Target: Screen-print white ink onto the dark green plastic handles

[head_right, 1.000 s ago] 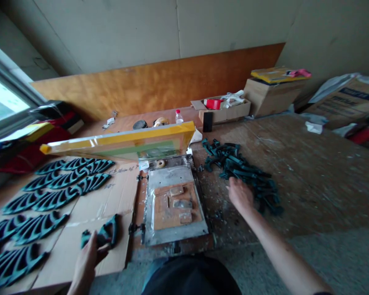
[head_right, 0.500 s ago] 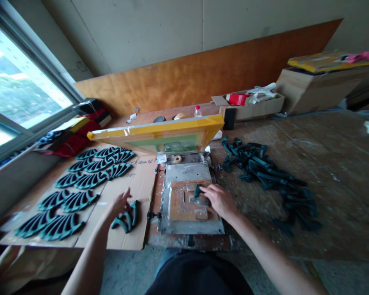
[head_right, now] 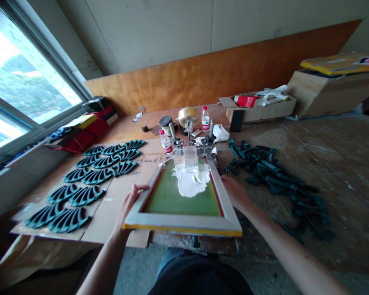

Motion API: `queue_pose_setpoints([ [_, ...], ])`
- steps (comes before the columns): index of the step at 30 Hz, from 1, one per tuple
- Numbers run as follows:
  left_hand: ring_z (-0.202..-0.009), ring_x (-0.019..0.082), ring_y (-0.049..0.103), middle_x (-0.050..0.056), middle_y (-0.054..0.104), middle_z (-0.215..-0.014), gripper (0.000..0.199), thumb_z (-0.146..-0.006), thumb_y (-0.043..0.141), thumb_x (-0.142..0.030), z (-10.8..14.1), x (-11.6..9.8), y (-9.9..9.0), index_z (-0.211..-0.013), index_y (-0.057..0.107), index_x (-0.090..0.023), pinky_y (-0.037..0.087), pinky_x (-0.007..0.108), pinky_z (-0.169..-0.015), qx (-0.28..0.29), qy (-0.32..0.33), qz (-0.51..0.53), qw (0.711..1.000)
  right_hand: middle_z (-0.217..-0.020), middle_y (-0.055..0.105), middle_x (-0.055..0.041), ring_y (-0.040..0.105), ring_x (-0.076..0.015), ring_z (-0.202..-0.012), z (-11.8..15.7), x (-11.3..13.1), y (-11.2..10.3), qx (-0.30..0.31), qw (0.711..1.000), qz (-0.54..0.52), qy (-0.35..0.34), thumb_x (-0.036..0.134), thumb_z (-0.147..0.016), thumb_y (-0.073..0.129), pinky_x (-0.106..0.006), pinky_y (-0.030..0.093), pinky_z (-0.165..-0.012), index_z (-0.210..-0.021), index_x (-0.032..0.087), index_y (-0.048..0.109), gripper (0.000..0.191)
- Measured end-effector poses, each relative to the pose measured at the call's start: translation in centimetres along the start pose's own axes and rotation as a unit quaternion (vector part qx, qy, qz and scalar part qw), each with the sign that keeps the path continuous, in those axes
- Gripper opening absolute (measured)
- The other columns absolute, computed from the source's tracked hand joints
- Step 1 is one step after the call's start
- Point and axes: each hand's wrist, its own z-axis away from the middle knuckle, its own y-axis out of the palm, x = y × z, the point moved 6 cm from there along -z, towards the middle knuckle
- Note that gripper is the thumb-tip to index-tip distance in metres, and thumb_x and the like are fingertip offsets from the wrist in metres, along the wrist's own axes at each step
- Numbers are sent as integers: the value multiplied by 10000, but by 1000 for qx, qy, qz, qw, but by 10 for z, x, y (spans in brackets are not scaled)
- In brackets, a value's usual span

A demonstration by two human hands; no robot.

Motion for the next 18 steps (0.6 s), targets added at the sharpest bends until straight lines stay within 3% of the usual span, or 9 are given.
queue_pose_setpoints([
  [2,-743,183,632,47,700,-857,679,-778,557,-670,12,50,-1,-1226,609,-163,468,235,-609,37,-71,-33,996,-1002,623,-87,609,-235,-917,-23,9,-17,-38,999,10,-24,345,-944,409,-361,505,-809,-1072,219,647,297],
  [4,-737,186,638,29,691,-814,827,-761,601,-641,16,90,3,-1419,418,-175,476,245,-630,57,-104,-57,991,-1170,567,-120,561,-267,-1075,-47,34,-25,-78,993,36,-76,374,-896,528,-396,473,-917,-1245,200,544,390],
  [6,-760,193,649,29,692,-824,852,-784,595,-600,13,116,6,-1474,319,-184,485,261,-662,52,-110,-107,987,-1222,531,-136,519,-289,-1134,-67,65,-15,-62,987,80,-122,341,-818,651,-419,454,-945,-1288,186,485,522],
  [7,-784,199,655,36,695,-844,814,-802,582,-573,10,124,7,-1471,327,-185,488,268,-683,48,-109,-137,983,-1182,551,-131,528,-287,-1106,-73,79,-5,-30,985,102,-135,301,-794,679,-410,463,-917,-1237,181,511,489],
  [11,-850,217,669,59,708,-912,652,-859,516,-484,2,135,8,-1429,405,-187,491,284,-734,63,-104,-208,971,-883,630,-71,570,-220,-885,-55,104,31,92,973,131,-165,129,-805,606,-306,457,-767,-896,185,591,108],
  [15,-847,221,673,61,715,-918,602,-867,501,-496,2,136,7,-1391,458,-205,495,284,-723,73,-101,-194,973,-817,624,-64,543,-205,-830,-5,109,30,144,938,103,-298,33,-789,489,-301,411,-728,-802,181,582,174],
  [18,-828,223,674,55,718,-885,592,-850,528,-514,3,138,7,-1358,501,-213,502,289,-716,67,-104,-162,979,-779,615,-43,531,-191,-782,10,109,21,193,911,83,-355,46,-778,506,-293,383,-680,-768,191,578,163],
])
